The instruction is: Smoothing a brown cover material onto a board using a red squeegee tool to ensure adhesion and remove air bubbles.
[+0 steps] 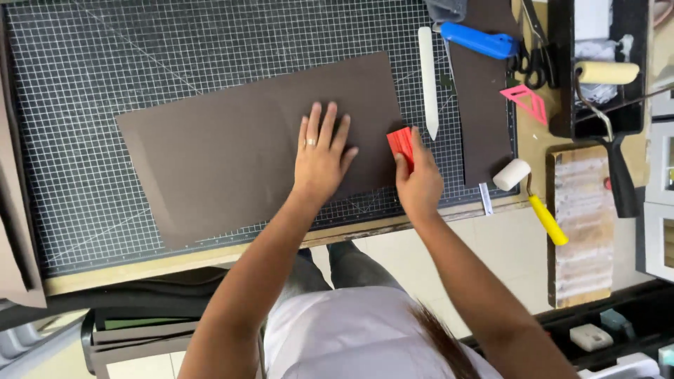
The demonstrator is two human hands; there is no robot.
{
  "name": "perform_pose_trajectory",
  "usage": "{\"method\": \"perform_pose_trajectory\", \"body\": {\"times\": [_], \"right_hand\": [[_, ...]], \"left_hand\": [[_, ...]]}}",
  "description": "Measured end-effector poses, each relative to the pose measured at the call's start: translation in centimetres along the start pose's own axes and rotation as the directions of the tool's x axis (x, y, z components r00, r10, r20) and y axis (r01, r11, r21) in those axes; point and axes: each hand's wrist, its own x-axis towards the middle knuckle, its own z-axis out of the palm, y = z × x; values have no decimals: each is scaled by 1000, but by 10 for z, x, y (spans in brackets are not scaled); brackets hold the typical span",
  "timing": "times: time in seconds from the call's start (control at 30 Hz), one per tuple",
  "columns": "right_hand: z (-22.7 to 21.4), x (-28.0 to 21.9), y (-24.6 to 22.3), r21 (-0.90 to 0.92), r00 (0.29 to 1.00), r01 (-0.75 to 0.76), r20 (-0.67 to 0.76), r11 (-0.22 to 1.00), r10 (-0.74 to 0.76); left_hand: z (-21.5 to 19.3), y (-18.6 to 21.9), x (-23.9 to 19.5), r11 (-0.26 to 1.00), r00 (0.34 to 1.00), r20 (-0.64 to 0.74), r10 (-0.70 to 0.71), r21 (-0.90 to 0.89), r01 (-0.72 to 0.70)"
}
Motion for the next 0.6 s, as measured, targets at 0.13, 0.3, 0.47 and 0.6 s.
{"method": "perform_pose_trajectory", "body": {"times": [0.13,0.3,0.47,0.6], "right_hand": [[-6,-23,-21,-64,999,-9,-44,998,6],[3,-50,-33,-146,999,-43,-35,988,39],[21,-28,-35,-211,991,-116,-96,971,98],[27,-2,-31,-235,986,-137,-125,962,110]], "left_hand": [[-28,0,33,997,930,361,-72,49,58],[-36,0,35,993,885,453,-103,102,63],[-34,-4,38,995,849,520,-90,76,58],[-35,-8,39,997,837,540,-82,54,62]]}}
